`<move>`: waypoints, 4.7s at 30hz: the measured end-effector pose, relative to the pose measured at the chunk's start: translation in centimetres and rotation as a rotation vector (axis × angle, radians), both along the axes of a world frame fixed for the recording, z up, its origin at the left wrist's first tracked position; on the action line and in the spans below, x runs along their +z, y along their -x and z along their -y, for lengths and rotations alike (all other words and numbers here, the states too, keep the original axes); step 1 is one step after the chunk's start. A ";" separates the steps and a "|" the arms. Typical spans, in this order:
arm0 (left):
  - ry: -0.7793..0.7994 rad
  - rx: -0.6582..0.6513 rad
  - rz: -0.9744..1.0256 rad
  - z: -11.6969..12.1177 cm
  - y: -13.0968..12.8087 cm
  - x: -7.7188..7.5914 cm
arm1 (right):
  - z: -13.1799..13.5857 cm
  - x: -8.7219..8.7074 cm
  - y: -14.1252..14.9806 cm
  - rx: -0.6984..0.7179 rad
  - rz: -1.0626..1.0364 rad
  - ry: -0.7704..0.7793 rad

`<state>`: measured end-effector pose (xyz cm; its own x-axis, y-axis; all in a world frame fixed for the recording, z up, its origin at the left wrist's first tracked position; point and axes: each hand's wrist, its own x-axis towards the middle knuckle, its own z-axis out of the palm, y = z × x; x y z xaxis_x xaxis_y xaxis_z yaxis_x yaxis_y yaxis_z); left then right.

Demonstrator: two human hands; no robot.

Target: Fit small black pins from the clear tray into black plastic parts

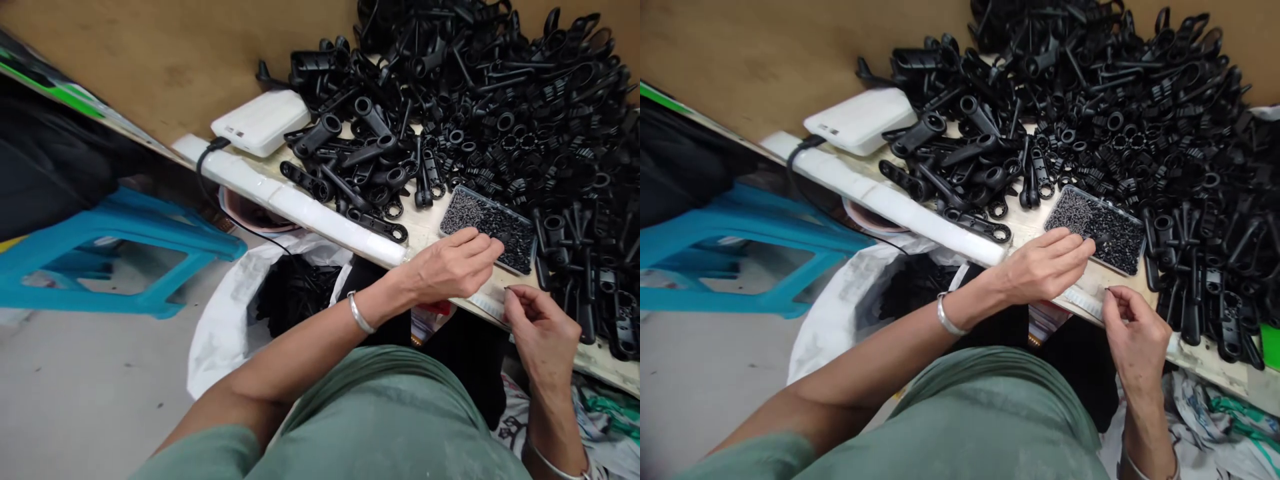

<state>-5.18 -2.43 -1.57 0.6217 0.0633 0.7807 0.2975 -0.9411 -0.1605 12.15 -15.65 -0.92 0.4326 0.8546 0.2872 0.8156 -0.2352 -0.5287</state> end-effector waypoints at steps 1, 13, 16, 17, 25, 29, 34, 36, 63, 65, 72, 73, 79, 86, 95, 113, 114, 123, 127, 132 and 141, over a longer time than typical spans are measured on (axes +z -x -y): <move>-0.049 -0.001 -0.048 -0.6 -0.2 0.3 | 0.0 -0.1 0.0 0.008 0.012 -0.009; 0.522 -0.047 0.196 1.3 2.0 0.1 | -0.1 -0.1 -1.2 -0.126 -0.360 -0.089; 0.653 -0.097 -0.040 2.2 2.6 -0.1 | -0.7 0.2 -1.2 -0.126 -0.520 -0.095; 0.662 -0.096 -0.108 2.2 2.7 -0.1 | -0.8 0.2 -1.2 -0.120 -0.552 -0.089; 0.604 0.023 -0.234 -0.9 -0.3 1.6 | -1.3 0.3 -1.0 -0.079 -0.630 -0.083; 0.602 0.123 -0.348 -2.8 -3.1 2.0 | -1.1 0.1 -0.9 -0.072 -0.626 -0.079; 0.569 0.114 -0.423 -3.8 -4.9 1.3 | -0.5 -0.5 -1.3 -0.053 -0.615 -0.078; 0.583 0.111 -0.450 -3.9 -5.0 1.4 | -0.3 -0.8 -1.5 -0.051 -0.611 -0.077; 2.181 -0.599 0.729 2.8 -2.3 1.7 | -1.5 0.8 2.2 0.084 -0.736 -0.438; 2.198 -0.618 0.732 2.9 -2.2 1.7 | -1.5 0.8 2.4 0.081 -0.669 -0.429; 2.195 -0.654 0.712 3.3 -2.1 1.5 | -1.5 0.6 2.7 0.099 -0.559 -0.420; 2.187 -0.651 0.710 3.3 -2.1 1.4 | -1.4 0.6 2.6 0.107 -0.542 -0.412; 2.090 -0.541 0.648 3.3 -1.7 1.8 | -0.9 1.0 2.4 0.157 -0.284 -0.363; 2.057 -0.461 0.660 4.0 -1.7 1.6 | -0.9 1.2 3.0 0.136 -0.147 -0.402; 2.034 -0.455 0.691 4.5 -2.1 1.4 | -0.6 1.0 3.1 0.103 -0.106 -0.404; 2.022 -0.396 0.577 4.2 -1.7 1.0 | -1.4 1.1 1.9 0.109 -0.203 -0.225; 2.003 -0.390 0.553 4.2 -1.6 0.9 | -1.4 1.0 1.9 0.098 -0.214 -0.223; 1.037 -0.063 0.099 4.6 1.9 1.4 | -0.2 -0.3 0.0 0.001 -0.200 -0.161; 0.695 0.181 -0.234 4.5 2.6 0.6 | 0.1 -0.5 -0.4 0.076 -0.096 -0.147; 0.676 0.221 -0.272 4.2 1.9 -0.8 | -0.1 -0.3 0.3 0.171 -0.025 -0.142; 0.796 0.106 -0.081 5.3 1.5 -2.2 | -0.3 0.0 0.7 0.289 0.093 -0.120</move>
